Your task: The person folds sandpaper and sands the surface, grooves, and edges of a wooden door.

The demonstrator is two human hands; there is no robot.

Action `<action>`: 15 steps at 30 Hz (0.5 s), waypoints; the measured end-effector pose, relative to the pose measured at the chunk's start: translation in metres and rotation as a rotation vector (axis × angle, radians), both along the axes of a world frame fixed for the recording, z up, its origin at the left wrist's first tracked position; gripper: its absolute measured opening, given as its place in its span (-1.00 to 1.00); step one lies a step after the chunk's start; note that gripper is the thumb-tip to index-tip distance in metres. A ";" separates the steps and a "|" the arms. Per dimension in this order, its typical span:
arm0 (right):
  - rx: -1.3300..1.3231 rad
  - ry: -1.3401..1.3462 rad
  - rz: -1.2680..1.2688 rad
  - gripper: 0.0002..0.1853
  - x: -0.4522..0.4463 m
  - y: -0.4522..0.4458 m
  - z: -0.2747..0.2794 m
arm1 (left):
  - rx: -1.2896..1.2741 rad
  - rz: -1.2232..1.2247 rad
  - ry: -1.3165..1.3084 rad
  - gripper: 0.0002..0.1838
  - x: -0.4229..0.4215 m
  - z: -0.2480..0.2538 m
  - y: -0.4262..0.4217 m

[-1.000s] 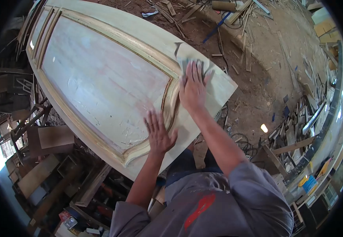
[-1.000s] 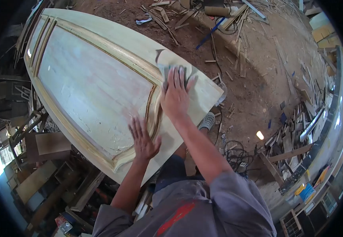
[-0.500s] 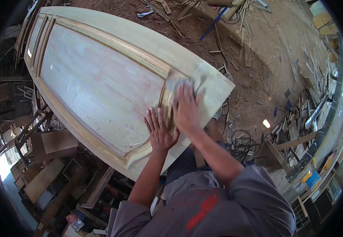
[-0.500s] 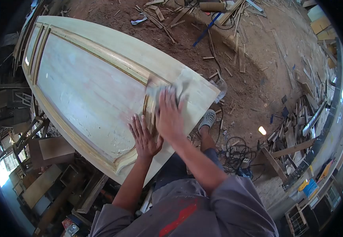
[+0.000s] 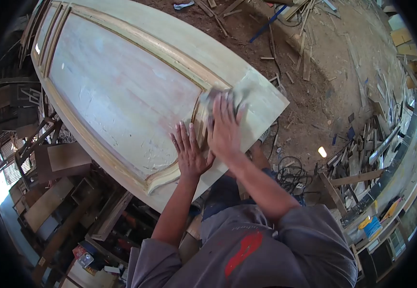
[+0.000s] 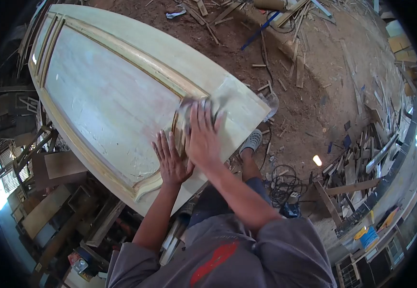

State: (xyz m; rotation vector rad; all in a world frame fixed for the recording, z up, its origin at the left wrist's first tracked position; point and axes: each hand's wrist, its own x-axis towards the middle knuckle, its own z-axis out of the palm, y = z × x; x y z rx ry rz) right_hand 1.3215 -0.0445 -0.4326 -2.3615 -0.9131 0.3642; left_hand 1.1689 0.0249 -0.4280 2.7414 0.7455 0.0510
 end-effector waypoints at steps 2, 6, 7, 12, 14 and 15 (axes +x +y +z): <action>-0.014 -0.091 -0.031 -0.25 0.049 0.025 -0.001 | 0.004 0.016 0.000 0.17 0.003 -0.002 0.001; 0.030 -0.105 -0.006 -0.28 0.063 0.030 -0.005 | -0.001 0.039 0.004 0.15 0.002 -0.001 -0.002; 0.023 -0.098 0.039 -0.27 0.045 0.015 -0.003 | 0.001 0.039 -0.001 0.14 0.005 0.000 0.000; -0.001 -0.125 0.160 -0.26 0.048 0.006 0.003 | -0.015 0.053 -0.016 0.11 0.003 0.000 -0.002; 0.027 -0.155 0.162 -0.31 0.069 0.024 0.002 | -0.012 0.066 -0.024 0.10 0.005 0.002 -0.003; 0.033 -0.159 0.170 -0.32 0.072 0.026 0.001 | -0.009 0.068 -0.030 0.09 0.004 0.004 -0.003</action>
